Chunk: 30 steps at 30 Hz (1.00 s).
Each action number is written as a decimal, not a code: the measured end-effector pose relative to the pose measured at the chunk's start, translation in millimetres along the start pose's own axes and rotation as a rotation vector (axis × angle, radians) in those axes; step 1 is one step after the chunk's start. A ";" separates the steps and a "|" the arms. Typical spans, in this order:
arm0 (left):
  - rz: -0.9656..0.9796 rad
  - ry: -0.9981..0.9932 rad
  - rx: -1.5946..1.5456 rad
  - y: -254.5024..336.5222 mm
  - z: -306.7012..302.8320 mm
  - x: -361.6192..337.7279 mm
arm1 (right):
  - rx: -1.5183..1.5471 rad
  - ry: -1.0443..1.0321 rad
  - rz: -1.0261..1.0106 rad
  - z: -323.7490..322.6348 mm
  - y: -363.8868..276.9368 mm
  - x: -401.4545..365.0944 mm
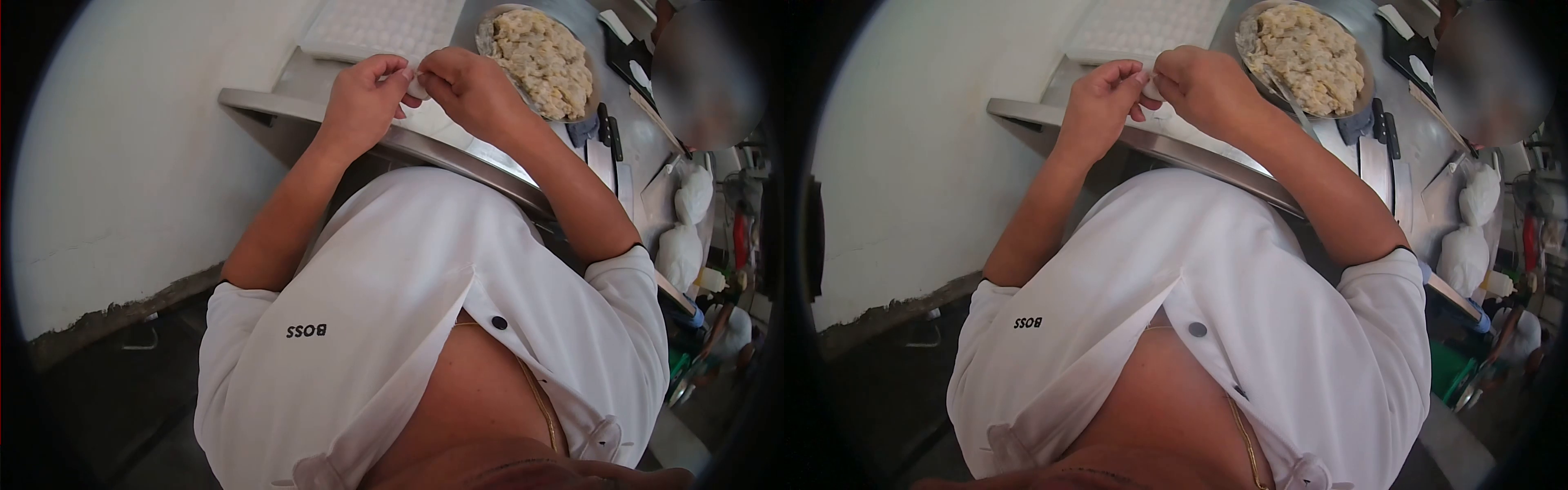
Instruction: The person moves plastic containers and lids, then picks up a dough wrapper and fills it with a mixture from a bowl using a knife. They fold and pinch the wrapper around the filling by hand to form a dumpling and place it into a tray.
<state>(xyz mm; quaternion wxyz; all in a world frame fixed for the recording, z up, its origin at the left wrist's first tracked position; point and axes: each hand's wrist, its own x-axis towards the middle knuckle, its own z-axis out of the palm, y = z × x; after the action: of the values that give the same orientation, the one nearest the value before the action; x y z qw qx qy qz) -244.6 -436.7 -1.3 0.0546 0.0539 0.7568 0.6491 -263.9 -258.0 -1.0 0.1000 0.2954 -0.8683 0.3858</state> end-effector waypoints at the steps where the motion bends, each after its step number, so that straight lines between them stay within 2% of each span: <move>1: 0.010 0.014 0.021 1.4 -0.2 -0.7 | 0.025 0.014 -0.010 0.9 -0.2 0.2; 5: 0.034 -0.038 0.069 1.5 -4.9 3.4 | 0.043 0.055 0.053 0.5 -4.1 2.5; 7: 0.043 -0.064 0.043 -2.1 -13.3 4.6 | -0.075 -0.026 0.016 -1.9 -1.1 6.3; 9: 0.052 -0.084 0.015 -2.9 -16.2 7.1 | -0.024 0.000 0.042 -4.8 -4.1 8.1; 11: -0.102 -0.012 -0.332 -2.7 -17.7 8.5 | 0.030 0.022 0.065 -6.1 -5.6 10.3; 12: -0.102 -0.010 -0.335 -2.9 -20.3 9.5 | 0.093 0.030 0.077 -5.9 -5.8 11.8; 14: -0.375 -0.417 -0.724 -3.4 -28.6 15.0 | 0.156 0.035 0.084 -1.3 -3.9 16.2; 20: -0.265 -0.451 -0.814 -27.1 -34.5 28.0 | 0.421 -0.049 0.249 -2.8 -4.6 20.8; 22: -0.247 -0.447 -0.817 -28.7 -36.7 28.7 | 0.601 -0.151 0.432 -6.3 -3.6 23.5; 26: -0.212 -0.439 -0.789 -30.3 -35.1 27.7 | 0.507 -0.141 0.404 -0.6 -7.8 21.6; 30: -0.237 -0.440 -0.814 -35.0 -33.5 26.3 | 0.358 -0.066 0.237 8.3 -1.5 20.4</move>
<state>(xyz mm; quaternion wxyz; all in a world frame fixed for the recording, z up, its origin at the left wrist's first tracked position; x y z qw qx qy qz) -276.1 -470.7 -31.2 0.3039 0.0778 0.4123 0.8553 -279.0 -273.8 2.4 -0.0287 0.2169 -0.8174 0.5329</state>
